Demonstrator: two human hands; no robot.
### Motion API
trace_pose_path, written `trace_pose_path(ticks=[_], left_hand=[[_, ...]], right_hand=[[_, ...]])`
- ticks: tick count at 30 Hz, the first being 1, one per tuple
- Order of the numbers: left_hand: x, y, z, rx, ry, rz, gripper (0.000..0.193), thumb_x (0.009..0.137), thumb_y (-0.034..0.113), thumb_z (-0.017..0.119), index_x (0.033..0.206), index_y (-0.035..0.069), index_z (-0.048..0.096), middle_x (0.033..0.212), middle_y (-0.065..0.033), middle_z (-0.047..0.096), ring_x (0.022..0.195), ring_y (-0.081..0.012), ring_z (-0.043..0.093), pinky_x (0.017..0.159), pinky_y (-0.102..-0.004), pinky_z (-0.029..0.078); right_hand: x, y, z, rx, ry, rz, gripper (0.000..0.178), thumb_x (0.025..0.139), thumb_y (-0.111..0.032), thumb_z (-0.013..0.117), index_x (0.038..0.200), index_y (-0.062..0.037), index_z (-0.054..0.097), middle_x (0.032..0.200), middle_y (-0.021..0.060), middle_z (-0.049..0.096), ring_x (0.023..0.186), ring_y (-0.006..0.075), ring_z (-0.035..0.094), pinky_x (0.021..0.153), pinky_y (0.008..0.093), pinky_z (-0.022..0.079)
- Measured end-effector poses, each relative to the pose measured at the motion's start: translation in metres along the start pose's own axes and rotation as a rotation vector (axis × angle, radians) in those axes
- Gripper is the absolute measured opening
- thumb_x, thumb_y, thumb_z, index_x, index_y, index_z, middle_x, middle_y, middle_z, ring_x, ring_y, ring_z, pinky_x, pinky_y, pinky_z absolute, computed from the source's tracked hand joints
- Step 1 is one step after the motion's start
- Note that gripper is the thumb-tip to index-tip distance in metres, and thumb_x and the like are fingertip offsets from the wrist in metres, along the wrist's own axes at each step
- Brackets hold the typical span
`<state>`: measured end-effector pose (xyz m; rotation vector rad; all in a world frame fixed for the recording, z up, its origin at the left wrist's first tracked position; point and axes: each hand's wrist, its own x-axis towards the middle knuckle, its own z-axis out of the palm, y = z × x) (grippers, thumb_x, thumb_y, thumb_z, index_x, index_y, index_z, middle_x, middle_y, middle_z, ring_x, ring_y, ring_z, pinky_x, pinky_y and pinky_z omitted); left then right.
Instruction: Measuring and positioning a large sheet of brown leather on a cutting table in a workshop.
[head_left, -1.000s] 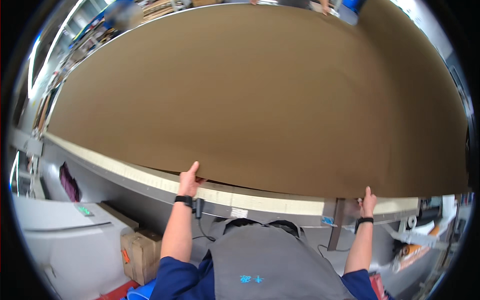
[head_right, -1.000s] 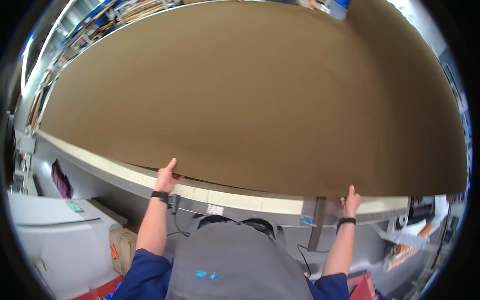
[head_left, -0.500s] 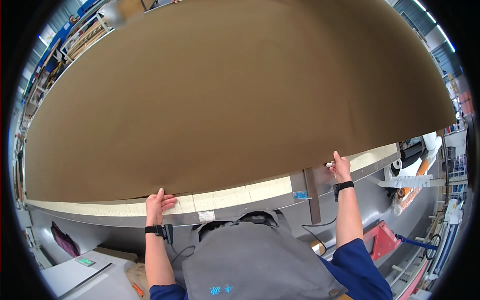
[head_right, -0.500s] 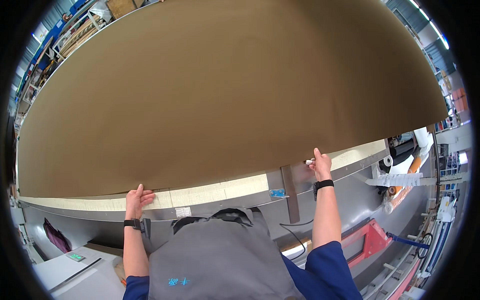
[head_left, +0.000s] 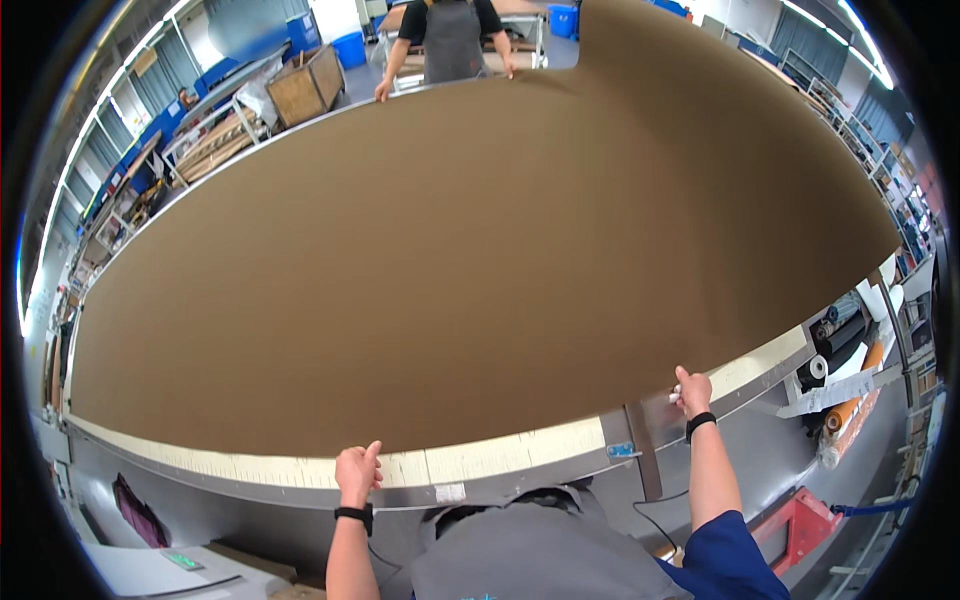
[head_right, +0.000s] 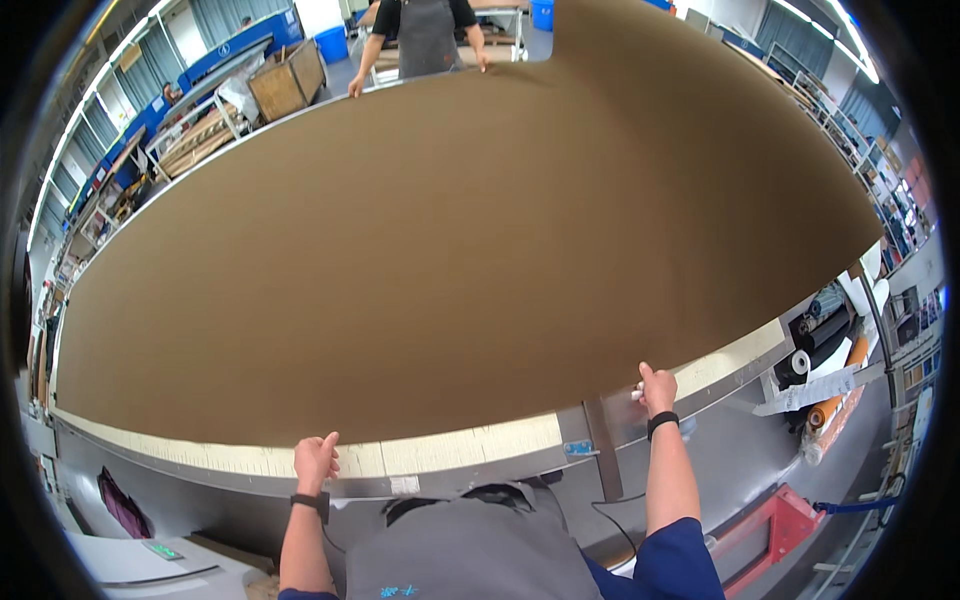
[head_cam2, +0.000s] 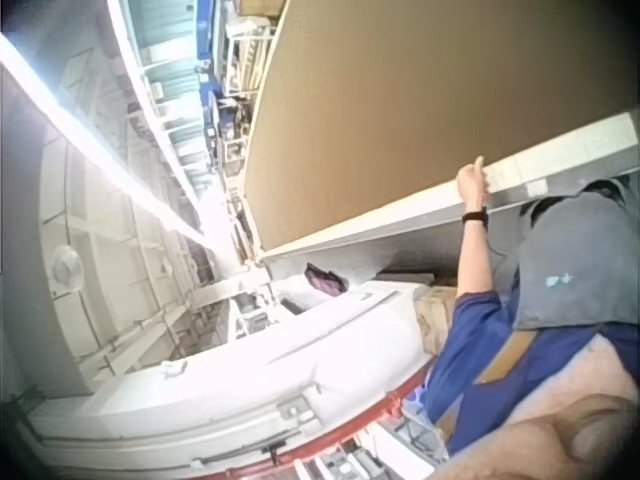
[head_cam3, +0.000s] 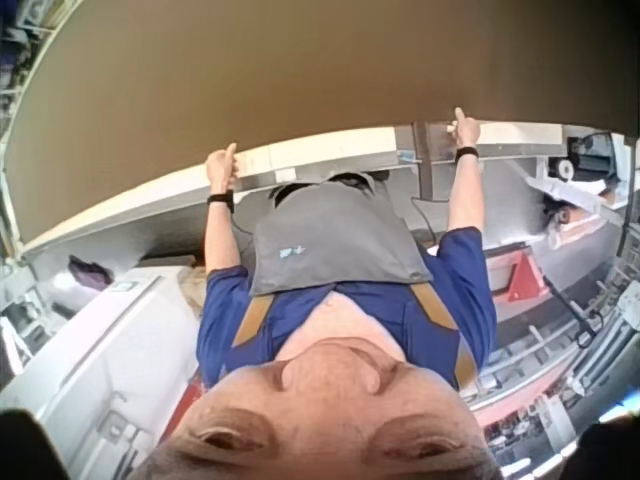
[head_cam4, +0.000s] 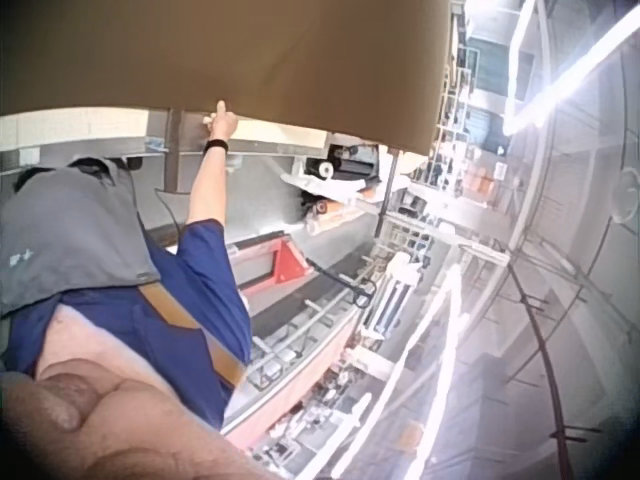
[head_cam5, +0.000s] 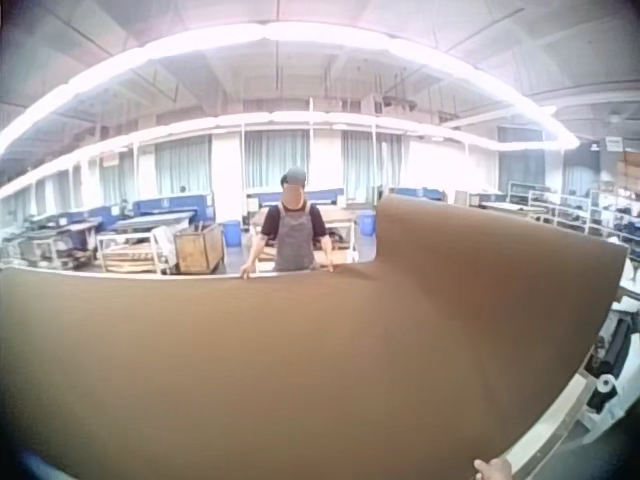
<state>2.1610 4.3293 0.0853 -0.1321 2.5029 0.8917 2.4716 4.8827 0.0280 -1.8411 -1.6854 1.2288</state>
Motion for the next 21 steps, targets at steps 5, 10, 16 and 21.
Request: trace_pose_path(ticks=[5, 10, 16, 21], left_hand=[[0.014, 0.002, 0.029, 0.071, 0.249, 0.535, 0.038, 0.08, 0.028, 0.074, 0.101, -0.001, 0.062, 0.112, -0.0228, 0.062, 0.103, -0.0304, 0.061, 0.085, -0.0388, 0.049], [0.034, 0.003, 0.07, 0.429, 0.277, 0.669, 0.079, 0.086, 0.041, 0.065, 0.145, 0.001, 0.03, 0.152, -0.0284, 0.016, 0.141, -0.0451, 0.015, 0.112, -0.0583, 0.015], [0.028, 0.015, 0.087, 0.566, 0.322, 0.651, 0.078, 0.092, 0.047, 0.053, 0.147, -0.001, 0.025, 0.154, -0.0287, 0.007, 0.143, -0.0455, 0.002, 0.113, -0.0594, 0.002], [0.025, 0.011, 0.089, 0.594, 0.338, 0.638, 0.077, 0.092, 0.046, 0.052, 0.146, -0.002, 0.026, 0.154, -0.0292, 0.007, 0.143, -0.0455, 0.002, 0.114, -0.0591, 0.002]], right_hand=[[-0.003, 0.0, -0.003, -0.103, 0.009, -0.048, 0.045, 0.087, -0.033, 0.065, 0.061, 0.0027, 0.058, 0.058, 0.0116, 0.06, 0.044, 0.0194, 0.056, 0.037, 0.0312, 0.046], [-0.005, -0.003, 0.0, -0.183, 0.027, -0.099, 0.046, 0.087, -0.034, 0.065, 0.059, 0.0023, 0.059, 0.056, 0.011, 0.059, 0.041, 0.0199, 0.055, 0.037, 0.0328, 0.045], [0.004, 0.017, -0.001, -0.492, 0.166, -0.176, 0.053, 0.082, -0.046, 0.065, 0.071, 0.005, 0.067, 0.077, 0.0261, 0.066, 0.078, 0.0408, 0.065, 0.071, 0.048, 0.05], [-0.007, 0.006, -0.001, -0.581, 0.18, -0.235, 0.053, 0.083, -0.048, 0.064, 0.077, 0.0042, 0.069, 0.081, 0.0253, 0.067, 0.08, 0.0396, 0.066, 0.074, 0.0471, 0.051]])
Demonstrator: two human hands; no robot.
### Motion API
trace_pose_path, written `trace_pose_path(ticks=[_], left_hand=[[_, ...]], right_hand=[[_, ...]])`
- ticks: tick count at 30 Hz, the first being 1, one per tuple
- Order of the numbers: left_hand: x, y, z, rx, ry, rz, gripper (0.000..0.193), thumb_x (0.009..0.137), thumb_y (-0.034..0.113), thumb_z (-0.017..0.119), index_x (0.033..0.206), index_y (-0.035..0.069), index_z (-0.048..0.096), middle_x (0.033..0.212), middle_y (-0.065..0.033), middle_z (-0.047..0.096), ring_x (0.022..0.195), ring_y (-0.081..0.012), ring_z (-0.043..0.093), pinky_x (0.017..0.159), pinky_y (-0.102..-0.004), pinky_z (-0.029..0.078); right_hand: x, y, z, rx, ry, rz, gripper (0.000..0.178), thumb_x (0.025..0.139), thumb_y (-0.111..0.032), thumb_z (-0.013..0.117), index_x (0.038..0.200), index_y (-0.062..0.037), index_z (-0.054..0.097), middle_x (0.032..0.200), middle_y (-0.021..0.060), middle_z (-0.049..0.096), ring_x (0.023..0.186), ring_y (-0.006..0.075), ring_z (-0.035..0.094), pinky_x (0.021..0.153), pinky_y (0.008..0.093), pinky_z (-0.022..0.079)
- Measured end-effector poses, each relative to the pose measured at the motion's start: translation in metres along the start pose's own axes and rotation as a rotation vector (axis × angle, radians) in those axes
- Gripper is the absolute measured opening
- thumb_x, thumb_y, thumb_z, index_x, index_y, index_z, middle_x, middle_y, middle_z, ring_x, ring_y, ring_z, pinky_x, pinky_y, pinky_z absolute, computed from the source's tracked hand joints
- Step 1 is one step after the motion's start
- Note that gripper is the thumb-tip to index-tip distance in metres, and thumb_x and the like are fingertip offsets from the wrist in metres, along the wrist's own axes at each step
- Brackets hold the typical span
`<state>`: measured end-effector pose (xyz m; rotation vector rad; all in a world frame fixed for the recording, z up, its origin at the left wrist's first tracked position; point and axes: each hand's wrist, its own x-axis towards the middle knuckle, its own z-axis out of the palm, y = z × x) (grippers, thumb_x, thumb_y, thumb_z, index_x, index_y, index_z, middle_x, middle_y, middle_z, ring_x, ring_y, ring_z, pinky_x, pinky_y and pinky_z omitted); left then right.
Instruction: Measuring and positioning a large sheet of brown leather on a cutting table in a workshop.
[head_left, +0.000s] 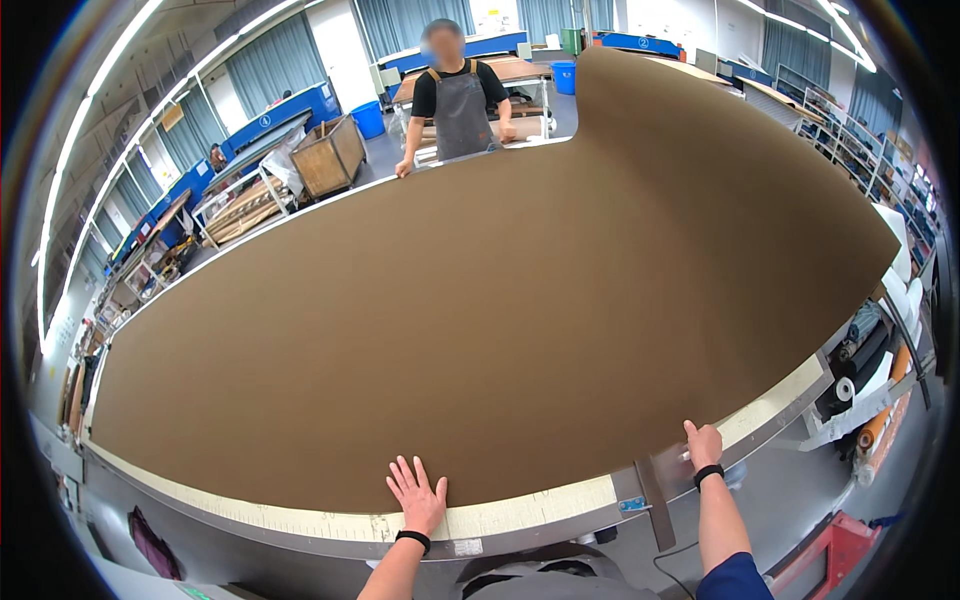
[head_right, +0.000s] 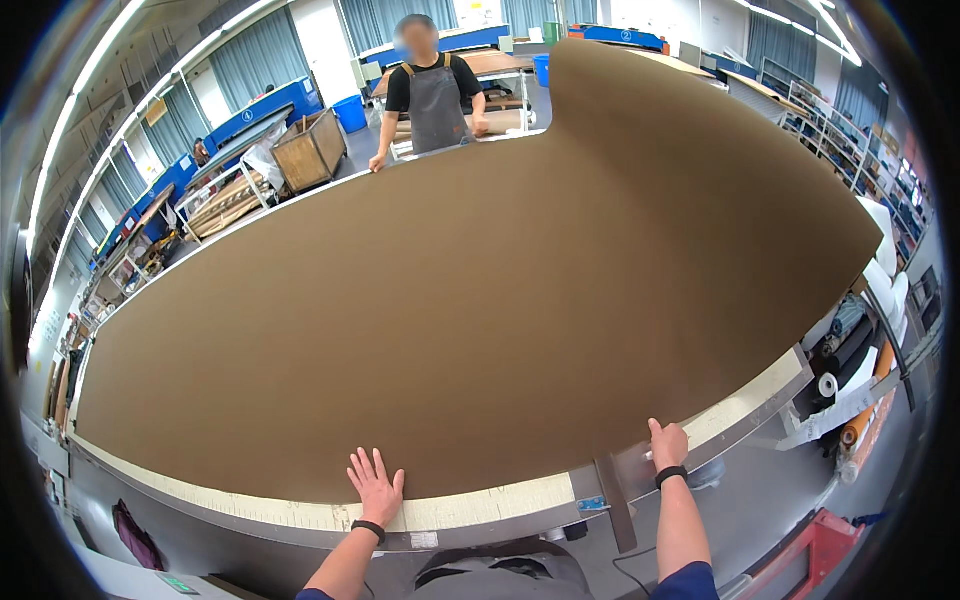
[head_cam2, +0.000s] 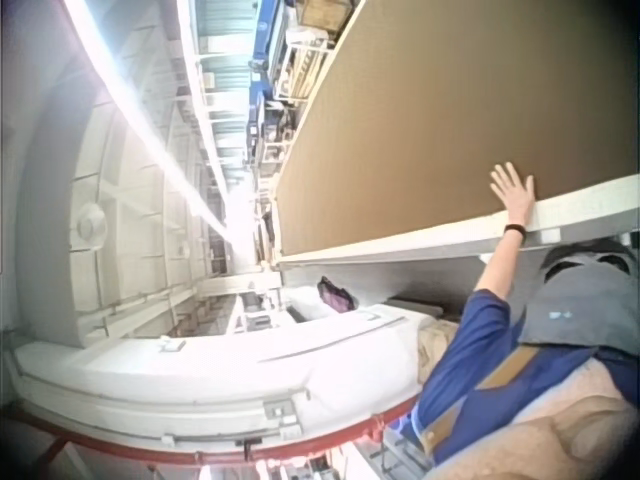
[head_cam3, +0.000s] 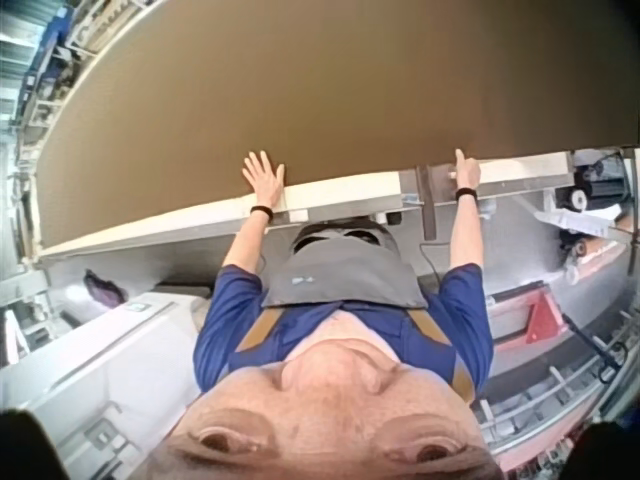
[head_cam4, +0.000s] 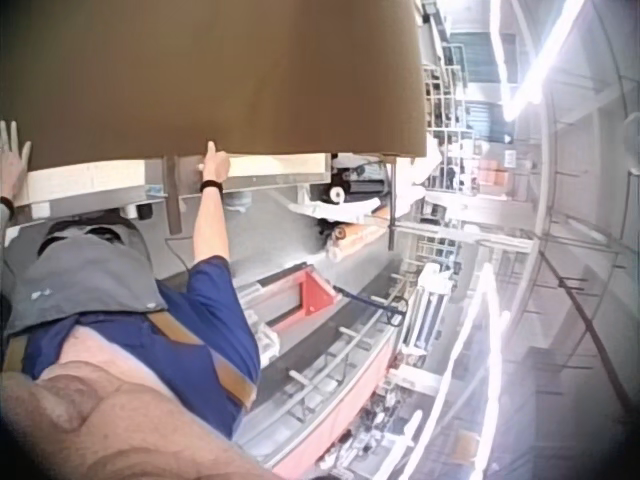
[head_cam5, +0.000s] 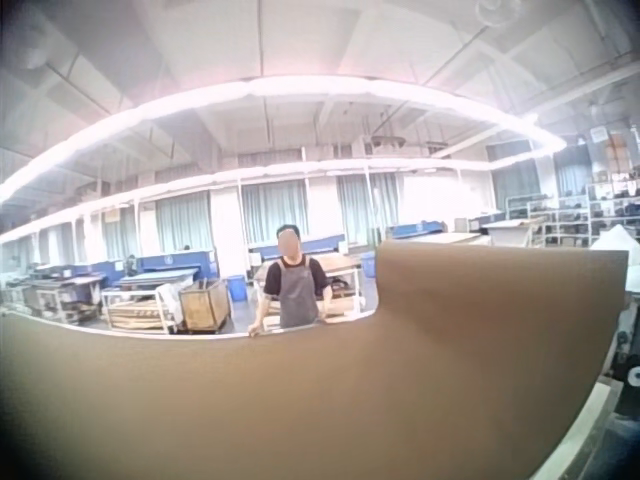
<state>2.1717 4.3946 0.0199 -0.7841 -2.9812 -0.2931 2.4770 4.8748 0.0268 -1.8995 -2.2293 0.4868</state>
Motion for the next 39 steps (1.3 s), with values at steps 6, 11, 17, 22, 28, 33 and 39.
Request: trace_pose_path(ticks=[6, 11, 17, 22, 28, 33, 39], left_hand=[[-0.009, 0.046, -0.002, -0.043, -0.069, 0.342, 0.073, 0.09, 0.046, 0.055, 0.146, 0.004, 0.033, 0.155, -0.0242, 0.014, 0.144, -0.0417, 0.008, 0.114, -0.0582, 0.004], [-0.005, 0.077, -0.01, -0.028, -0.097, 0.414, 0.074, 0.089, 0.054, 0.052, 0.147, 0.011, 0.035, 0.157, -0.02, 0.014, 0.145, -0.0379, 0.009, 0.115, -0.0563, 0.006], [-0.007, 0.076, -0.006, -0.077, -0.106, 0.421, 0.074, 0.09, 0.054, 0.052, 0.147, 0.012, 0.034, 0.157, -0.0214, 0.011, 0.146, -0.0381, 0.005, 0.115, -0.0563, 0.002], [-0.006, 0.078, -0.01, -0.079, -0.107, 0.399, 0.074, 0.09, 0.056, 0.051, 0.148, 0.012, 0.033, 0.157, -0.0208, 0.011, 0.146, -0.0373, 0.005, 0.115, -0.0561, 0.002], [-0.011, 0.067, -0.008, -0.121, -0.054, 0.382, 0.074, 0.091, 0.055, 0.051, 0.148, 0.012, 0.032, 0.157, -0.0206, 0.013, 0.146, -0.0356, 0.007, 0.116, -0.0532, 0.004], [-0.034, 0.055, -0.002, -0.097, -0.014, 0.228, 0.077, 0.092, 0.054, 0.05, 0.15, 0.01, 0.025, 0.157, -0.0216, 0.011, 0.146, -0.0364, 0.01, 0.115, -0.0567, 0.008], [-0.084, 0.016, -0.001, -0.013, 0.017, -0.047, 0.074, 0.094, 0.054, 0.044, 0.151, 0.011, 0.023, 0.157, -0.02, 0.008, 0.147, -0.0343, 0.005, 0.114, -0.0575, 0.004]], right_hand=[[-0.005, -0.004, -0.009, -0.069, 0.017, -0.043, 0.055, 0.085, -0.05, 0.062, 0.075, 0.0038, 0.068, 0.08, 0.0231, 0.067, 0.079, 0.0395, 0.066, 0.071, 0.0475, 0.051], [-0.014, -0.008, -0.016, -0.039, 0.072, -0.077, 0.053, 0.084, -0.049, 0.063, 0.073, 0.002, 0.065, 0.076, 0.0221, 0.066, 0.076, 0.0405, 0.065, 0.069, 0.0477, 0.051], [-0.027, 0.003, -0.011, 0.035, 0.171, -0.21, 0.043, 0.086, -0.03, 0.067, 0.109, -0.0023, 0.043, 0.109, 0.0205, 0.053, 0.093, 0.0417, 0.059, 0.075, 0.0485, 0.049], [-0.031, 0.006, -0.008, 0.034, 0.243, -0.328, 0.038, 0.089, -0.028, 0.061, 0.117, -0.0064, 0.047, 0.113, 0.0157, 0.054, 0.1, 0.0379, 0.056, 0.082, 0.0486, 0.045], [-0.025, 0.006, -0.004, 0.05, 0.203, -0.412, 0.033, 0.092, -0.026, 0.057, 0.117, -0.0046, 0.053, 0.114, 0.0178, 0.055, 0.104, 0.0382, 0.055, 0.086, 0.0472, 0.045], [-0.005, 0.044, 0.006, 0.038, 0.238, -0.565, 0.031, 0.094, -0.025, 0.055, 0.112, -0.0001, 0.054, 0.108, 0.0186, 0.057, 0.104, 0.0385, 0.054, 0.085, 0.0476, 0.044], [0.005, 0.045, 0.008, 0.054, 0.24, -0.699, 0.029, 0.096, -0.025, 0.054, 0.106, 0.0012, 0.052, 0.104, 0.0181, 0.056, 0.099, 0.039, 0.054, 0.081, 0.0469, 0.043]])
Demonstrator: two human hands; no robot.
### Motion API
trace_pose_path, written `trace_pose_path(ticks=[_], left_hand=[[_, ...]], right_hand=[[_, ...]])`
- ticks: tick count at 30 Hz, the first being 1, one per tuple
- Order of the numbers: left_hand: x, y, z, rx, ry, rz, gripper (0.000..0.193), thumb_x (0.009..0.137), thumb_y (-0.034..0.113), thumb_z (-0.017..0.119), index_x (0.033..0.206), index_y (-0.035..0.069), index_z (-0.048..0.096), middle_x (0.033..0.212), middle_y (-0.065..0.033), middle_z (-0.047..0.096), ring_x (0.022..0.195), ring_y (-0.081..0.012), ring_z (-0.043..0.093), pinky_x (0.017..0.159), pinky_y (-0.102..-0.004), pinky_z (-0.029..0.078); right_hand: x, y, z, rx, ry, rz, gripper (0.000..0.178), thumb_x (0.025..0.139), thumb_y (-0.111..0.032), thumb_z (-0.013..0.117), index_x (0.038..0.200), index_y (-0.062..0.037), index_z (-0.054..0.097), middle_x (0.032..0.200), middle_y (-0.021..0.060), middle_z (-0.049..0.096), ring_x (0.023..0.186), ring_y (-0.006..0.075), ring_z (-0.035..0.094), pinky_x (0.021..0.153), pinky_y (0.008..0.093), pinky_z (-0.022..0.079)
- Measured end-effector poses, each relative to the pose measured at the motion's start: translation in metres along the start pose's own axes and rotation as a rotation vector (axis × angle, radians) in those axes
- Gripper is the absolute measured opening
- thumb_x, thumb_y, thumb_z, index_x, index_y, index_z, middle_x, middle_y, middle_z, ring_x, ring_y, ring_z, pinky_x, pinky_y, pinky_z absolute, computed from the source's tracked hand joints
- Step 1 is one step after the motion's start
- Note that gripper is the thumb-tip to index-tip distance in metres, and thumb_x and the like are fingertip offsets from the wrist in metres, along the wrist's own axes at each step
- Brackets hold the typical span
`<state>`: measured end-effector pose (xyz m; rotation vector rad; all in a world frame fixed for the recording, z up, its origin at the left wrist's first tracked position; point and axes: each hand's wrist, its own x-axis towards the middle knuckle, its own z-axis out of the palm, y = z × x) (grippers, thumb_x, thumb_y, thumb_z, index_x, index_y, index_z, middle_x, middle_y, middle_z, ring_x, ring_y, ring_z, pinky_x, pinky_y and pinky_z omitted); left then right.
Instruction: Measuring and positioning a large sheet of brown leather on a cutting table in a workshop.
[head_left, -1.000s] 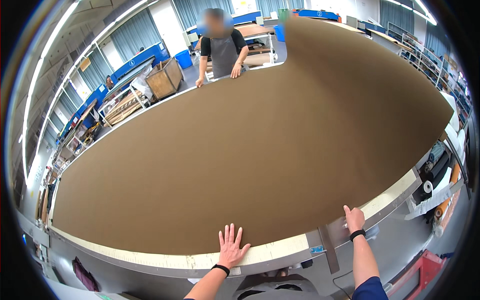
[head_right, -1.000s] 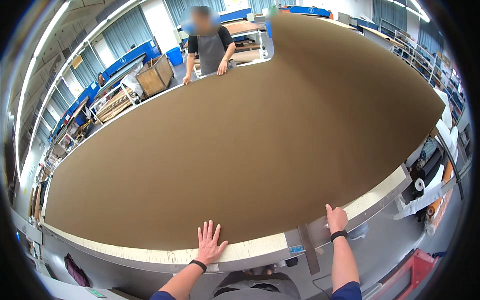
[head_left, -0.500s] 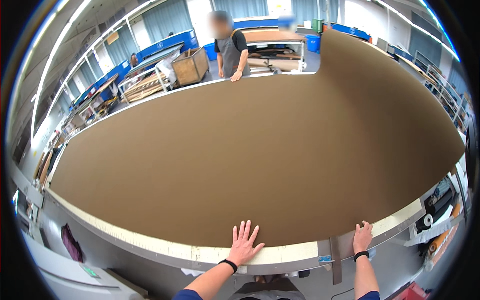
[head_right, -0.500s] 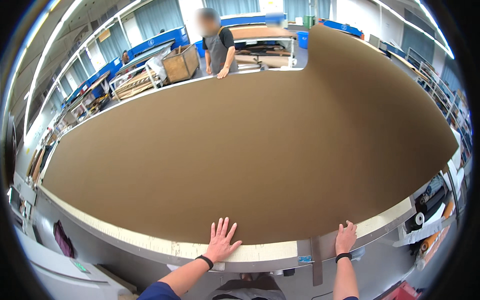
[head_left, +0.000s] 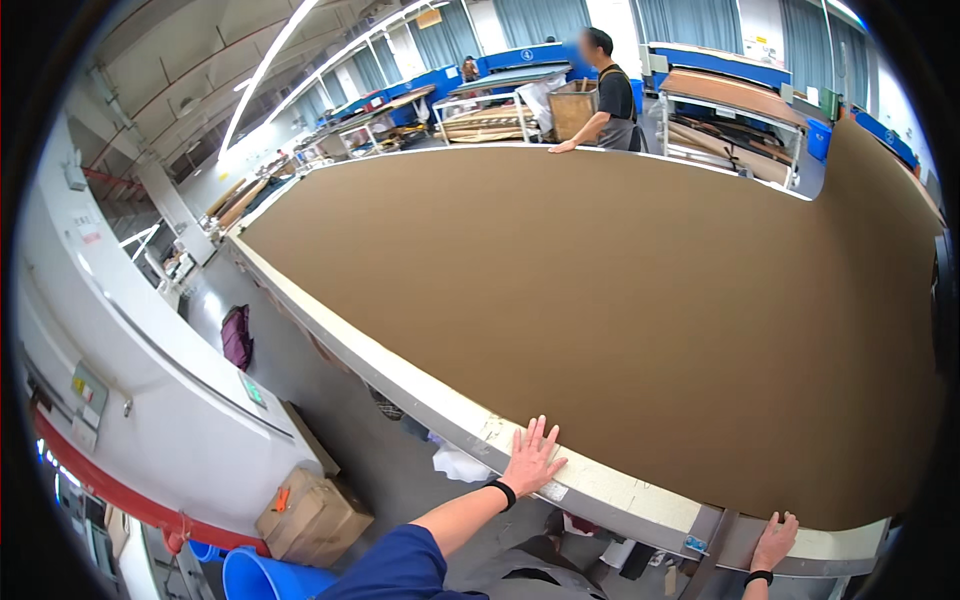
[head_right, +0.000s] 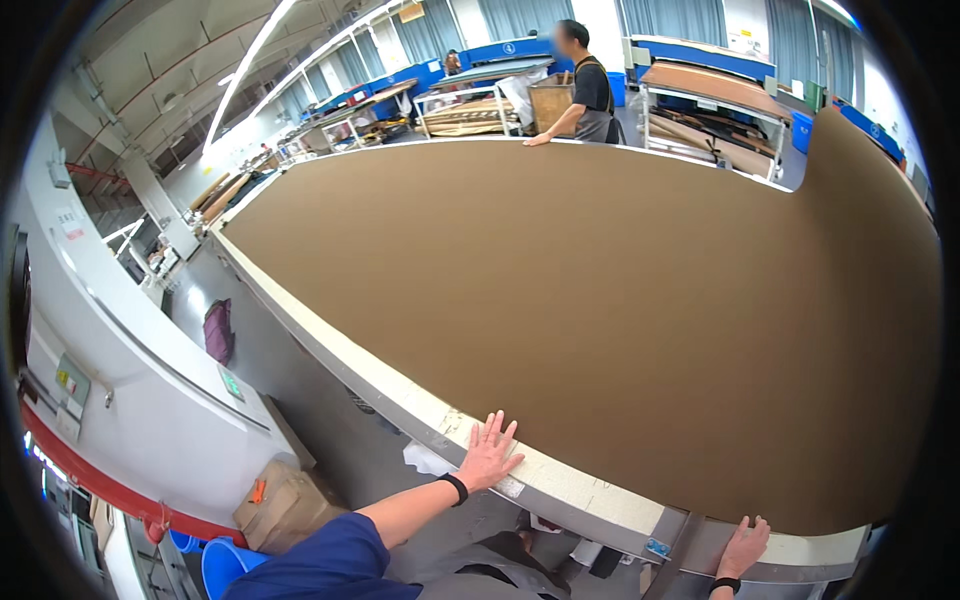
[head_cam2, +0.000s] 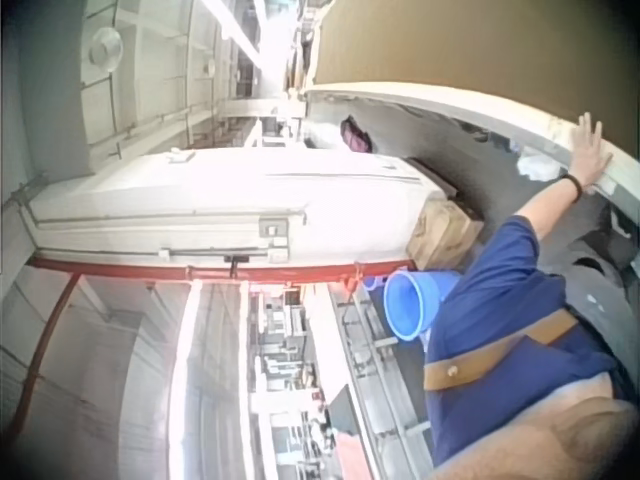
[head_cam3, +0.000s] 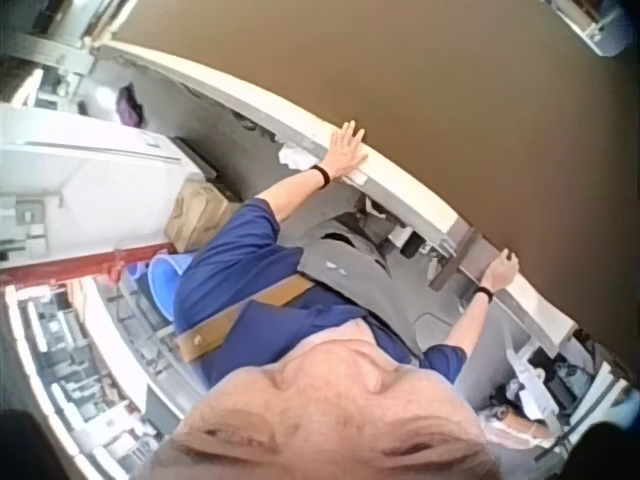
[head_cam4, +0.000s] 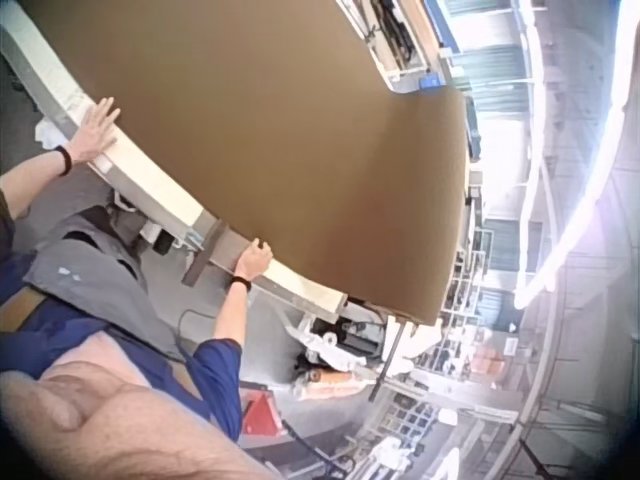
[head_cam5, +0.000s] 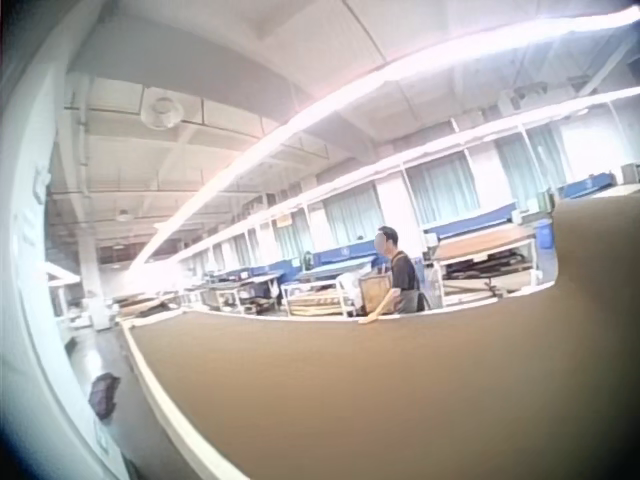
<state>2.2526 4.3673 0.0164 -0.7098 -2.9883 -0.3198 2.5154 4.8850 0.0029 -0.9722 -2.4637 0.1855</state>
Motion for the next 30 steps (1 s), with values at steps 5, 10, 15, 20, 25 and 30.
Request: trace_pose_path(ticks=[5, 10, 15, 20, 25, 30], left_hand=[[-0.007, 0.017, 0.012, 0.058, 0.088, -0.087, 0.07, 0.096, 0.051, 0.041, 0.15, 0.009, 0.025, 0.157, -0.0191, 0.01, 0.147, -0.0334, 0.005, 0.114, -0.0581, 0.004], [-0.002, 0.021, 0.012, 0.063, 0.114, -0.11, 0.07, 0.095, 0.051, 0.04, 0.15, 0.01, 0.027, 0.157, -0.0198, 0.013, 0.146, -0.0336, 0.008, 0.115, -0.0565, 0.006], [-0.005, 0.017, 0.007, 0.049, 0.139, -0.111, 0.066, 0.095, 0.05, 0.043, 0.149, 0.013, 0.031, 0.156, -0.02, 0.016, 0.146, -0.0348, 0.01, 0.115, -0.0572, 0.007], [-0.006, 0.023, 0.005, 0.067, 0.176, -0.093, 0.062, 0.094, 0.047, 0.046, 0.146, 0.016, 0.037, 0.155, -0.0189, 0.021, 0.144, -0.0359, 0.016, 0.113, -0.0592, 0.01], [-0.011, 0.026, 0.005, 0.05, 0.203, -0.046, 0.06, 0.094, 0.045, 0.048, 0.144, 0.015, 0.039, 0.154, -0.017, 0.024, 0.144, -0.0356, 0.018, 0.113, -0.0602, 0.012], [-0.005, 0.019, 0.012, -0.013, 0.156, -0.047, 0.061, 0.093, 0.044, 0.048, 0.145, 0.014, 0.037, 0.155, -0.015, 0.025, 0.145, -0.0348, 0.017, 0.115, -0.0562, 0.012]], right_hand=[[-0.001, 0.006, 0.005, 0.033, 0.057, -0.002, 0.028, 0.095, -0.025, 0.055, 0.105, 0.0011, 0.053, 0.102, 0.0179, 0.056, 0.097, 0.0384, 0.055, 0.08, 0.0465, 0.043], [-0.003, 0.006, 0.005, 0.05, 0.091, 0.034, 0.029, 0.093, -0.026, 0.057, 0.104, 0.0004, 0.053, 0.1, 0.0178, 0.057, 0.097, 0.0384, 0.055, 0.081, 0.0463, 0.043], [0.001, -0.021, -0.009, 0.067, 0.046, 0.056, 0.03, 0.092, -0.027, 0.058, 0.105, -0.0003, 0.053, 0.103, 0.0174, 0.058, 0.098, 0.0378, 0.055, 0.083, 0.0456, 0.043], [-0.002, 0.001, 0.001, 0.073, 0.042, 0.058, 0.034, 0.093, -0.029, 0.058, 0.111, -0.0011, 0.053, 0.107, 0.0173, 0.059, 0.101, 0.0365, 0.056, 0.085, 0.0446, 0.043], [-0.003, 0.001, -0.008, 0.098, -0.037, 0.169, 0.041, 0.094, -0.032, 0.058, 0.119, -0.0006, 0.051, 0.116, 0.0188, 0.058, 0.106, 0.0366, 0.055, 0.088, 0.0429, 0.043], [-0.007, -0.015, -0.023, 0.205, -0.026, 0.302, 0.051, 0.091, -0.035, 0.061, 0.127, -0.0015, 0.046, 0.12, 0.018, 0.055, 0.111, 0.0337, 0.054, 0.093, 0.0414, 0.042]])
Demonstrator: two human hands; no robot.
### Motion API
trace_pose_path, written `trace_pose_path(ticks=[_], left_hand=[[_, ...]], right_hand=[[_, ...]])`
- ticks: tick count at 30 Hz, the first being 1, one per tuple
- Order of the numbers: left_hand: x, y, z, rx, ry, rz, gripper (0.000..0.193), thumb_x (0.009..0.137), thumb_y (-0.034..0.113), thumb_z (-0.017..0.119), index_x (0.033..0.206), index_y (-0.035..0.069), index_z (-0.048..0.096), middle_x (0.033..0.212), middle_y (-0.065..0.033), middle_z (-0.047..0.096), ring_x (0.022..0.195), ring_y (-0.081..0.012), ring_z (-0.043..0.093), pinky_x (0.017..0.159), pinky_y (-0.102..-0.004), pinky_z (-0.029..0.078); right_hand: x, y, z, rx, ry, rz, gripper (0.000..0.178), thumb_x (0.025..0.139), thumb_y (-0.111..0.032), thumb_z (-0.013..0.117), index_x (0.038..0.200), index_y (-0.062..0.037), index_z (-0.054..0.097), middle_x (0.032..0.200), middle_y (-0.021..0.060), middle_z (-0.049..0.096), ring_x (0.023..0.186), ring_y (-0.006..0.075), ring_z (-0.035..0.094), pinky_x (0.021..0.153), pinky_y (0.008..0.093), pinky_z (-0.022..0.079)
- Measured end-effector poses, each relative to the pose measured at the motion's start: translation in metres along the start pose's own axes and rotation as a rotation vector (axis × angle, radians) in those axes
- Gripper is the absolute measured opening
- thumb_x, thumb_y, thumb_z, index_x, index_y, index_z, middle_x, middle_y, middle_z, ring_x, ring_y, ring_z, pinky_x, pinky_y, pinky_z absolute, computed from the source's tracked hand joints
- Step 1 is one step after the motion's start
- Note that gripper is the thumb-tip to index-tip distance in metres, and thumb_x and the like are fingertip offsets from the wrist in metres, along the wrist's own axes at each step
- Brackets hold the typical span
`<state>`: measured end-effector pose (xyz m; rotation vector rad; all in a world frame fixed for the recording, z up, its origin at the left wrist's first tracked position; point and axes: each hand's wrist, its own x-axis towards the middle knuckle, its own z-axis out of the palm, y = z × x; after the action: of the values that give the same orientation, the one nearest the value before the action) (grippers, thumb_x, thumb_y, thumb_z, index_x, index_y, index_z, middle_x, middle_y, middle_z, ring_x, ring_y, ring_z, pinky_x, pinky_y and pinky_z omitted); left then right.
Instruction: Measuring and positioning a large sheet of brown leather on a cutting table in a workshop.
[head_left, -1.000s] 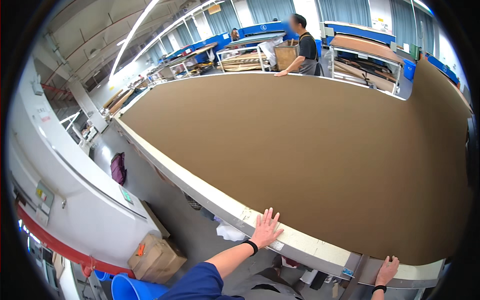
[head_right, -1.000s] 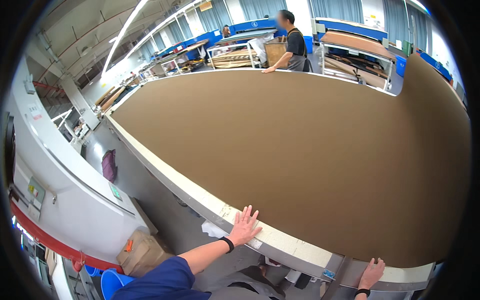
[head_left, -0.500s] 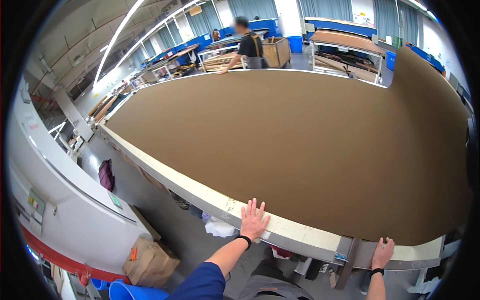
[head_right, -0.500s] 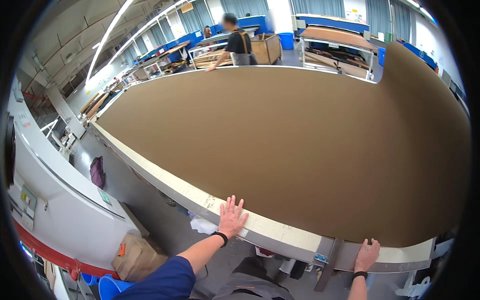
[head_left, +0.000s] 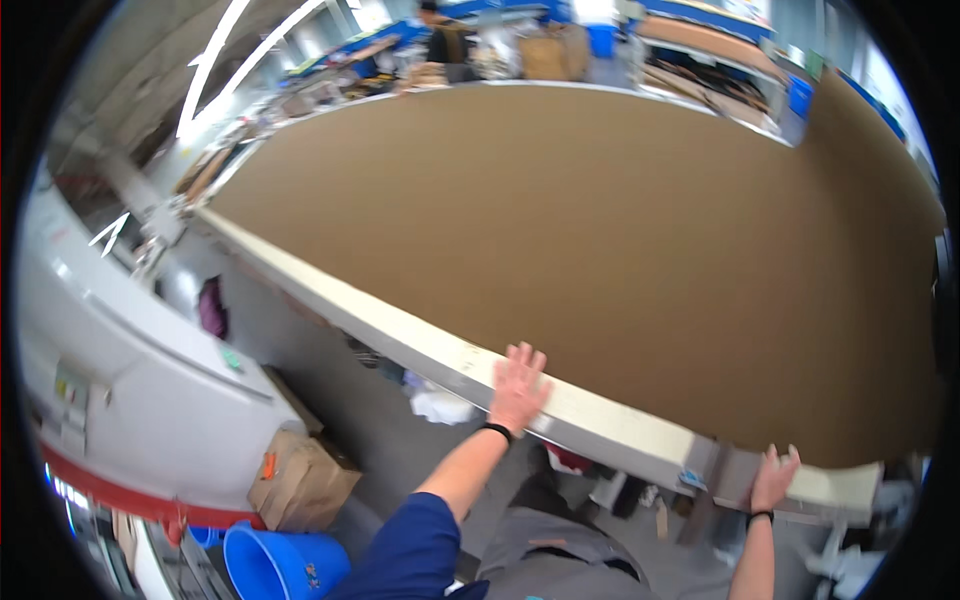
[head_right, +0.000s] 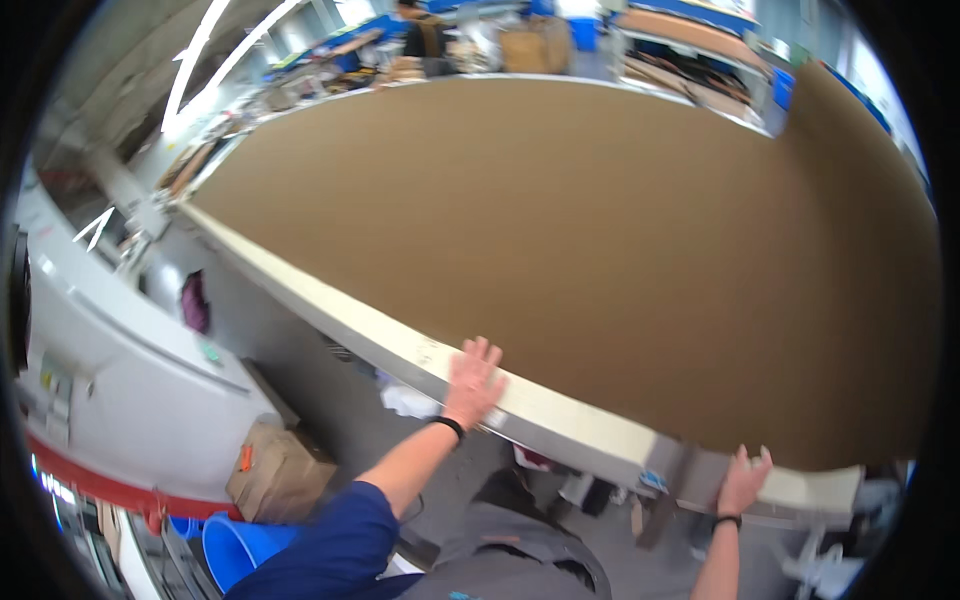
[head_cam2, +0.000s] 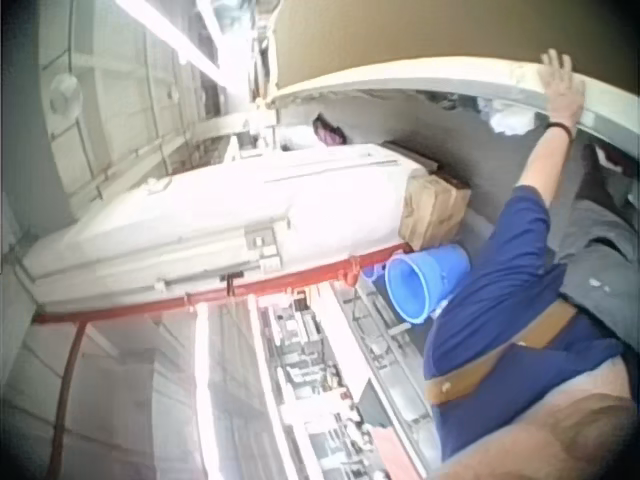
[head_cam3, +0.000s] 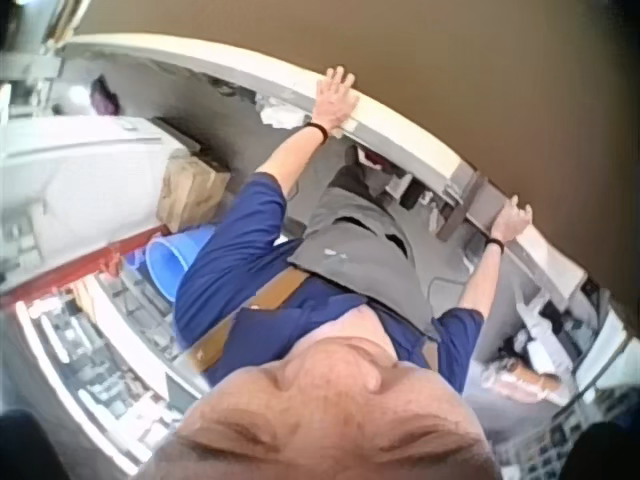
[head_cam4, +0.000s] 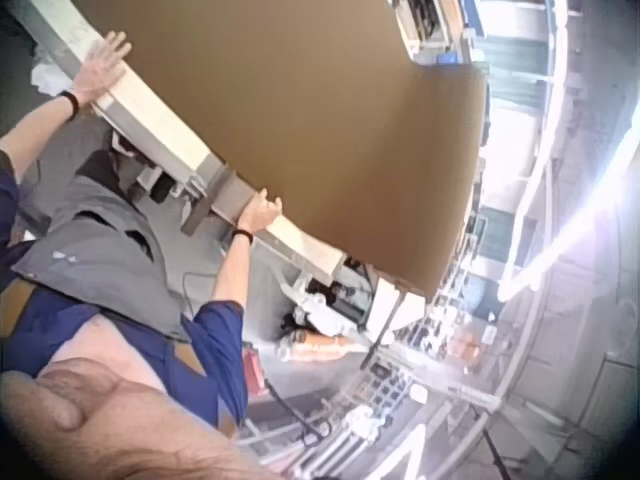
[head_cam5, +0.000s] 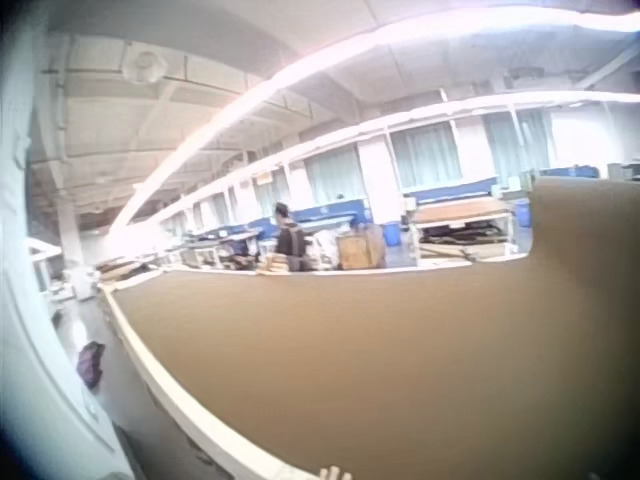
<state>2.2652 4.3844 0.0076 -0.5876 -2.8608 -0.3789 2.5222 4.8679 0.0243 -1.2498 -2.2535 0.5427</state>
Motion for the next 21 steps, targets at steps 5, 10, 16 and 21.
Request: trace_pose_path(ticks=[5, 10, 16, 21], left_hand=[[0.008, -0.006, -0.015, -0.002, 0.016, -0.014, 0.06, 0.091, 0.039, 0.055, 0.143, 0.013, 0.042, 0.155, -0.012, 0.026, 0.145, -0.0306, 0.019, 0.116, -0.0519, 0.012], [0.017, 0.007, -0.001, -0.037, -0.001, -0.063, 0.057, 0.092, 0.038, 0.053, 0.14, 0.01, 0.042, 0.152, -0.0116, 0.029, 0.144, -0.0304, 0.019, 0.117, -0.051, 0.008], [0.017, 0.016, -0.005, 0.001, 0.008, -0.087, 0.055, 0.092, 0.037, 0.053, 0.138, 0.008, 0.044, 0.151, -0.0125, 0.03, 0.144, -0.0309, 0.019, 0.116, -0.0524, 0.009], [0.009, 0.004, -0.002, 0.076, 0.026, -0.098, 0.058, 0.091, 0.041, 0.053, 0.139, 0.01, 0.044, 0.152, -0.0136, 0.03, 0.144, -0.0314, 0.02, 0.116, -0.0532, 0.012]], right_hand=[[0.019, 0.005, 0.006, -0.153, 0.115, 0.152, 0.071, 0.083, -0.045, 0.067, 0.132, 0.0008, 0.042, 0.126, 0.0211, 0.051, 0.115, 0.0362, 0.052, 0.095, 0.0466, 0.042], [0.044, 0.026, 0.0, -0.344, 0.201, 0.29, 0.081, 0.084, -0.05, 0.064, 0.136, 0.0064, 0.036, 0.125, 0.0243, 0.048, 0.118, 0.0401, 0.048, 0.097, 0.0496, 0.041], [0.059, 0.038, -0.012, -0.332, 0.161, 0.281, 0.076, 0.085, -0.051, 0.061, 0.134, 0.0027, 0.041, 0.129, 0.0249, 0.048, 0.122, 0.0388, 0.046, 0.1, 0.0501, 0.037], [0.045, 0.029, -0.008, -0.327, 0.216, 0.111, 0.053, 0.091, -0.041, 0.058, 0.125, -0.0006, 0.052, 0.118, 0.0207, 0.058, 0.113, 0.0369, 0.053, 0.094, 0.048, 0.042]])
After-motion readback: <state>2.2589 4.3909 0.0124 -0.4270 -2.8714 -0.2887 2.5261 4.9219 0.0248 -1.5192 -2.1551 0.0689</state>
